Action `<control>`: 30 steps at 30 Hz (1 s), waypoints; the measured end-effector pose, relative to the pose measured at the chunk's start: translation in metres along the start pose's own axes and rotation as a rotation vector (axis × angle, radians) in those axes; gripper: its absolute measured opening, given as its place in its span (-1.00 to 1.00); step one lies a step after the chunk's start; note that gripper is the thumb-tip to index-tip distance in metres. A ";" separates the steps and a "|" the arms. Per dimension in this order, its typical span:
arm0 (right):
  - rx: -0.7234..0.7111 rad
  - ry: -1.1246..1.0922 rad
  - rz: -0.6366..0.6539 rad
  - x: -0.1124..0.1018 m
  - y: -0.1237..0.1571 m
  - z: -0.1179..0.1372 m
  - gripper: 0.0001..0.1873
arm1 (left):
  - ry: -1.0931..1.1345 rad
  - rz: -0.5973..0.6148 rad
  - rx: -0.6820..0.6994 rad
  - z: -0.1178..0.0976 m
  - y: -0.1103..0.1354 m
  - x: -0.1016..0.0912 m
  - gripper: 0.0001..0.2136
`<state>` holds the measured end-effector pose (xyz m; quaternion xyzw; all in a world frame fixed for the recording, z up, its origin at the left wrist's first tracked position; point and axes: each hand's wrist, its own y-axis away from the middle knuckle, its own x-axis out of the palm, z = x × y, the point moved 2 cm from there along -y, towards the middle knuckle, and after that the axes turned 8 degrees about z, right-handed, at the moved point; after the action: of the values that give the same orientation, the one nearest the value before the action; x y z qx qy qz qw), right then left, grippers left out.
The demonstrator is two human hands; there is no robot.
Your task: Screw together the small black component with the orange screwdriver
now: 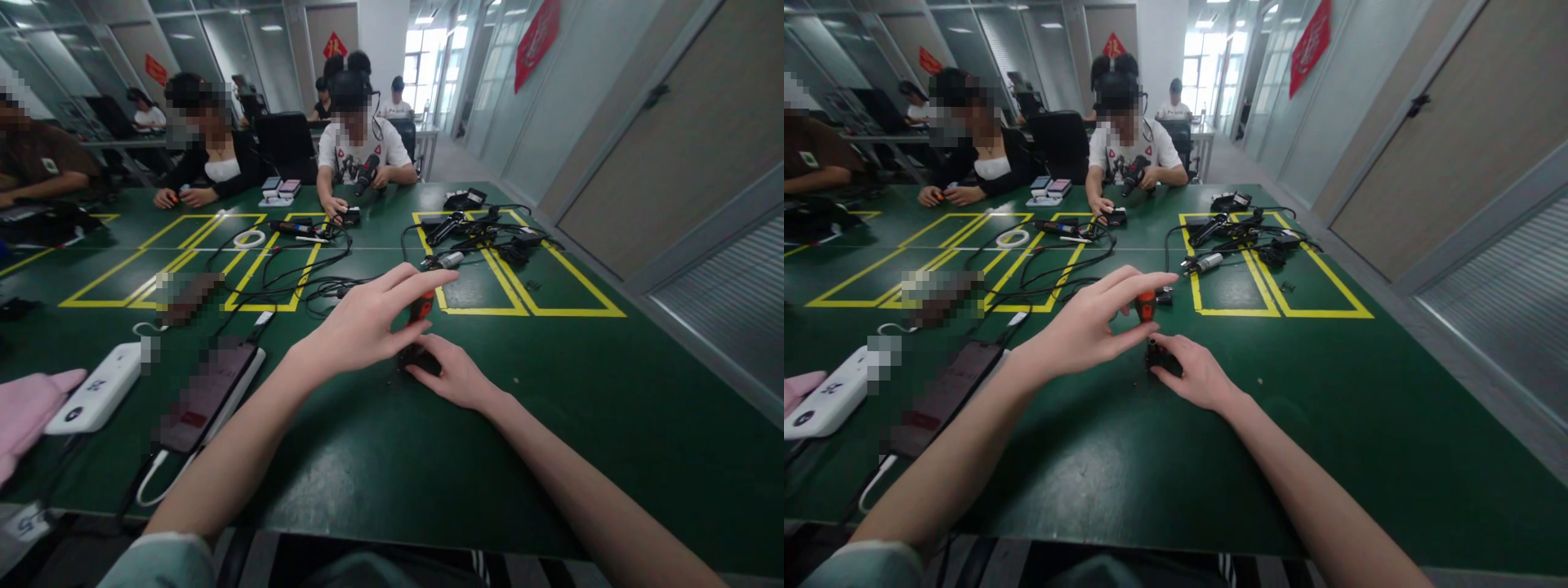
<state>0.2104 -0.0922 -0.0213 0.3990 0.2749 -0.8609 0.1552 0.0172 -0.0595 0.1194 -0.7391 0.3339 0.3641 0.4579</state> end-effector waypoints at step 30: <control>0.001 0.004 -0.050 0.000 0.004 -0.002 -0.55 | -0.102 0.021 -0.015 -0.001 -0.005 0.006 -0.49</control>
<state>0.2136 -0.0941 -0.0240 0.3939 0.2845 -0.8638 0.1330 0.0248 -0.0594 0.1172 -0.7194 0.3153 0.4085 0.4649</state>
